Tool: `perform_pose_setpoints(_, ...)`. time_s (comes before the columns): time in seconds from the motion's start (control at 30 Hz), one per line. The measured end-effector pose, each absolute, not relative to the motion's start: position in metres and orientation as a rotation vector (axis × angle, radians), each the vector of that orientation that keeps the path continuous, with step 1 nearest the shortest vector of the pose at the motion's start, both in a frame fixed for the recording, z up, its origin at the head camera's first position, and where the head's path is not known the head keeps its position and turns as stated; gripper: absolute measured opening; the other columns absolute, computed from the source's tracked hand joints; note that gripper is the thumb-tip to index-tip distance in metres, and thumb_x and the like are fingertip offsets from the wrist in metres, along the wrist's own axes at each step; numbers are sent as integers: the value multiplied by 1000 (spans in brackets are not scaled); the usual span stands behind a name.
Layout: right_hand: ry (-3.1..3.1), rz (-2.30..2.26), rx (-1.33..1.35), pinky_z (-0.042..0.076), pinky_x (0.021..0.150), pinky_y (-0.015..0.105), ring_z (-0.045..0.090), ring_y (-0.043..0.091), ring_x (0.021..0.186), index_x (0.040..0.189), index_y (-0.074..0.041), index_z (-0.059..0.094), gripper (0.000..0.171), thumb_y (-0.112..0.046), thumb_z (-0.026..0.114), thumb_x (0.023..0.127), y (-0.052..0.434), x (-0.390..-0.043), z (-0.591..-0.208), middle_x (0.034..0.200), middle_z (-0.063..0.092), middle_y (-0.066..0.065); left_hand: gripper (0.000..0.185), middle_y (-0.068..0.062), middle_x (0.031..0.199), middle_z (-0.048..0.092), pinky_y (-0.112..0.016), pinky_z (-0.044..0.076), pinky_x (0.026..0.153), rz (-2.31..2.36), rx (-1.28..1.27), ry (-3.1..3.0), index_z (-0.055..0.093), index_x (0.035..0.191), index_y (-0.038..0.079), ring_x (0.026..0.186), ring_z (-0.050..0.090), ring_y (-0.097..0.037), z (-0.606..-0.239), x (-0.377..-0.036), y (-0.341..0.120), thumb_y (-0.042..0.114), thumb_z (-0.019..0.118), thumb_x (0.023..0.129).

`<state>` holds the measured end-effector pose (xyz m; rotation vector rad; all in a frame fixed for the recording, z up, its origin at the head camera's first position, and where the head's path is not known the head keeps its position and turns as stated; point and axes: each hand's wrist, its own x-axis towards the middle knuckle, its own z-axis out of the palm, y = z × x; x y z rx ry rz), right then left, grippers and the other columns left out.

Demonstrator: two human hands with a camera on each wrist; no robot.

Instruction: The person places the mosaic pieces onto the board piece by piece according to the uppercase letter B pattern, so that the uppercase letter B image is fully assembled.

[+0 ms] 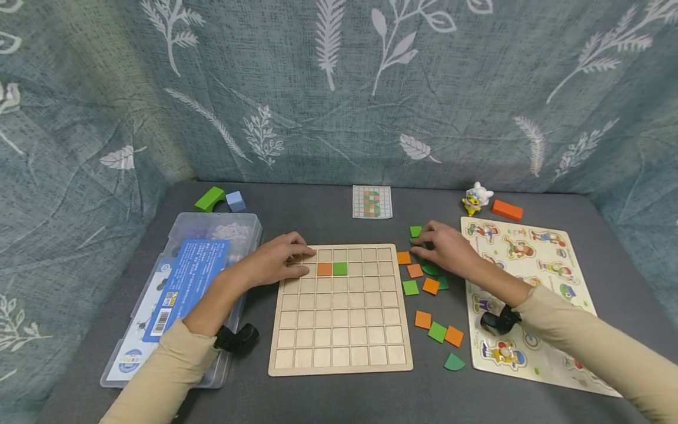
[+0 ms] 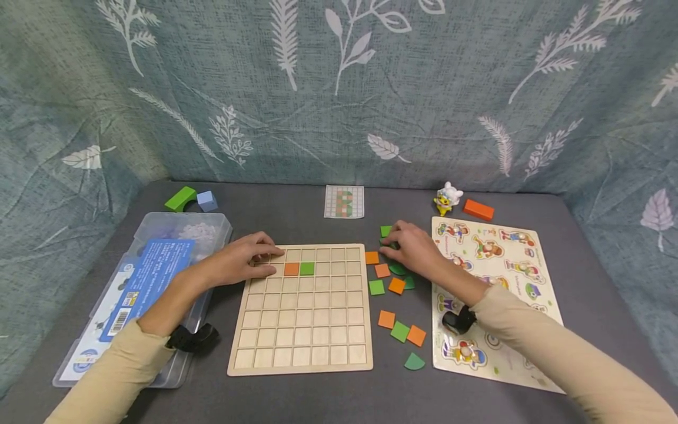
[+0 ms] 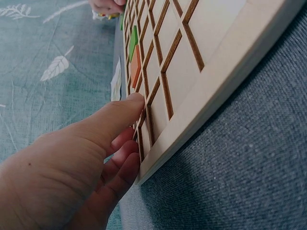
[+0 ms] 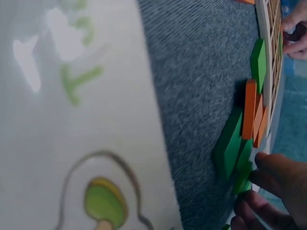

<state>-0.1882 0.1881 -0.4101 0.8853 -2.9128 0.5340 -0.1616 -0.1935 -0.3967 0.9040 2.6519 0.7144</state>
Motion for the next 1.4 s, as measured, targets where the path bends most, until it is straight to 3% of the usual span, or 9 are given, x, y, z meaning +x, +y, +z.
perform_pose_setpoints(0.23,-2979,512,747,49,61,36,61,22,76,86,-7,77,11,-19,77,83,185,-183,-403,91,67,12,38,-9,112,57,-37,49,82,715,915,2652,64,128,7,94,57,-19,-398,-162,-194,22,66,93)
perform_pose_setpoints(0.6,-2963,566,683,42,55,30,53,18,66,79,-4,75,10,-13,77,81,177,-185,-403,77,63,10,39,-9,113,57,-37,48,82,705,916,2656,63,129,7,94,56,-19,-397,-162,-194,22,66,93)
perform_pose_setpoints(1.13,-2947,590,705,50,65,40,59,23,75,82,-1,71,5,-5,74,81,179,-183,-407,90,67,16,38,-9,112,58,-36,49,82,713,926,2666,65,127,7,94,56,-18,-397,-161,-193,21,68,92)
perform_pose_setpoints(1.4,-2920,627,740,51,67,42,60,24,75,82,-1,71,5,-5,72,80,177,-184,-410,88,65,14,39,-9,113,57,-36,49,83,705,912,2659,64,128,6,95,57,-18,-396,-160,-193,21,67,92)
